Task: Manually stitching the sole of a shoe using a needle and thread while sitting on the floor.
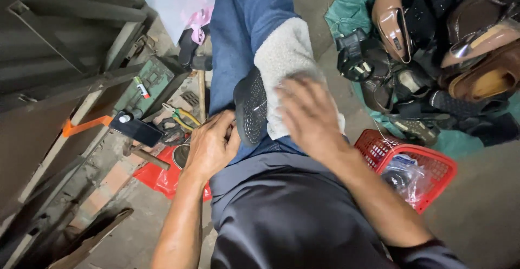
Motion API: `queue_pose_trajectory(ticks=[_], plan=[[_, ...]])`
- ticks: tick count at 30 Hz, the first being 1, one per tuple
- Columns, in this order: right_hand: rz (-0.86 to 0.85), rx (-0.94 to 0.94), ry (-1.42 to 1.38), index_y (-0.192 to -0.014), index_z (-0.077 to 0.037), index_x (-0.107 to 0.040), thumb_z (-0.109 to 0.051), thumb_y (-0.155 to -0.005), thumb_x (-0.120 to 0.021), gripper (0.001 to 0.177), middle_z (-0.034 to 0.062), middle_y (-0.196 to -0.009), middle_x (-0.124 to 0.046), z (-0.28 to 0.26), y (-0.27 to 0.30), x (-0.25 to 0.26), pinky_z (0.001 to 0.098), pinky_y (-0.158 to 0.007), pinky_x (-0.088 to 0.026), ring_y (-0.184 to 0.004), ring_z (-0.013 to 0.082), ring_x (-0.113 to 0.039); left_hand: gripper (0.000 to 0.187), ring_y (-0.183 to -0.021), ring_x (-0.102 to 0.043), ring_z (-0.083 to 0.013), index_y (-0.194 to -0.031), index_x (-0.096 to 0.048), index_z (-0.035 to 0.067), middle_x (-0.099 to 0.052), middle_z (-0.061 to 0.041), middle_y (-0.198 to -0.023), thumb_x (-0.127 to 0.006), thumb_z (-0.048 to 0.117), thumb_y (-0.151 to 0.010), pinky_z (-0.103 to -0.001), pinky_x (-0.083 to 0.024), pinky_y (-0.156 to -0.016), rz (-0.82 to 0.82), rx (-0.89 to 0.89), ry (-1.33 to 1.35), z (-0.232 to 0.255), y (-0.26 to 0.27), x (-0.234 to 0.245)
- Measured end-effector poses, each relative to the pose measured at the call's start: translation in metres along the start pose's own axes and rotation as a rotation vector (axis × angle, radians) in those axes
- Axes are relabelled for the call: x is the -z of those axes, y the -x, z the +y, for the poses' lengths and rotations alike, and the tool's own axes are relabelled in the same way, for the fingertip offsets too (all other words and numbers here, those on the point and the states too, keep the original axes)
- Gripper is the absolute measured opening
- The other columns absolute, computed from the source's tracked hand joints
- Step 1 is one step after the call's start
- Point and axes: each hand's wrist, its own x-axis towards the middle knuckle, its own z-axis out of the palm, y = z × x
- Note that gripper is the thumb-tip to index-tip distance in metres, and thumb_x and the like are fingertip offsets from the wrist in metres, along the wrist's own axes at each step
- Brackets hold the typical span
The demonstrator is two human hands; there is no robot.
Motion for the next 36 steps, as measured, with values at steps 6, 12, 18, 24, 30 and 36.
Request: queue_pose_trajectory(ticks=[6, 12, 18, 24, 30, 36], plan=[[-0.134, -0.024, -0.277, -0.107, -0.01, -0.074, -0.017, -0.102, -0.065, 0.012, 0.0097, -0.123, -0.067, -0.011, -0.001, -0.012, 0.0482, -0.104, -0.048, -0.125, 0.0369, -0.059, 0.022, -0.072, -0.064, -0.0327, -0.085, -0.057, 0.016, -0.055, -0.005, -0.068, -0.049, 0.023, -0.104, -0.045, -0.052, -0.059, -0.014, 0.023, 0.007, -0.002, 0.005, 0.0], [-0.326, -0.508, -1.114, -0.107, -0.003, -0.073, -0.011, -0.101, -0.063, 0.014, 0.0139, -0.085, -0.077, -0.009, -0.001, 0.018, 0.0371, -0.079, -0.062, -0.081, 0.0181, -0.073, 0.025, -0.075, -0.065, -0.0343, -0.085, -0.059, 0.015, -0.057, -0.009, -0.07, -0.051, 0.026, -0.106, -0.044, -0.052, -0.059, 0.039, -0.05, 0.057, 0.006, -0.005, 0.002], [-0.352, -0.471, -0.512, -0.112, -0.013, -0.074, -0.016, -0.102, -0.062, 0.016, 0.0095, -0.092, -0.08, -0.02, -0.019, 0.004, 0.0364, -0.077, -0.062, -0.088, 0.0238, -0.079, 0.029, -0.074, -0.064, -0.0345, -0.083, -0.059, 0.014, -0.056, -0.008, -0.07, -0.051, 0.027, -0.107, -0.042, -0.053, -0.06, 0.069, -0.124, 0.021, -0.003, 0.001, -0.003], [-0.303, -0.194, -0.387, -0.13, -0.009, -0.065, -0.01, -0.101, -0.063, 0.029, 0.0081, -0.092, -0.08, -0.023, -0.011, 0.007, 0.0412, -0.071, -0.062, -0.083, 0.0282, -0.077, 0.032, -0.077, -0.068, -0.0348, -0.086, -0.061, 0.014, -0.06, -0.01, -0.072, -0.053, 0.037, -0.106, -0.044, -0.055, -0.062, 0.028, -0.04, -0.034, -0.006, 0.005, -0.008], [-0.107, -0.167, -0.379, -0.117, -0.005, -0.072, -0.01, -0.1, -0.067, 0.018, 0.0121, -0.105, -0.079, -0.026, -0.005, -0.002, 0.0401, -0.076, -0.062, -0.095, 0.0309, -0.076, 0.057, -0.07, -0.073, -0.0378, -0.074, -0.066, 0.016, -0.07, -0.01, -0.063, -0.067, 0.072, -0.085, -0.048, -0.054, -0.061, -0.108, 0.49, -0.278, -0.016, 0.034, -0.004], [-0.271, -0.16, -0.307, -0.115, -0.005, -0.07, -0.011, -0.104, -0.056, 0.019, 0.0125, -0.083, -0.073, -0.021, -0.004, -0.005, 0.0427, -0.069, -0.058, -0.08, 0.0332, -0.072, 0.052, -0.071, -0.073, -0.0369, -0.075, -0.068, 0.02, -0.071, -0.008, -0.061, -0.071, 0.071, -0.081, -0.047, -0.056, -0.063, -0.042, 0.649, -0.175, -0.034, 0.092, 0.01]])
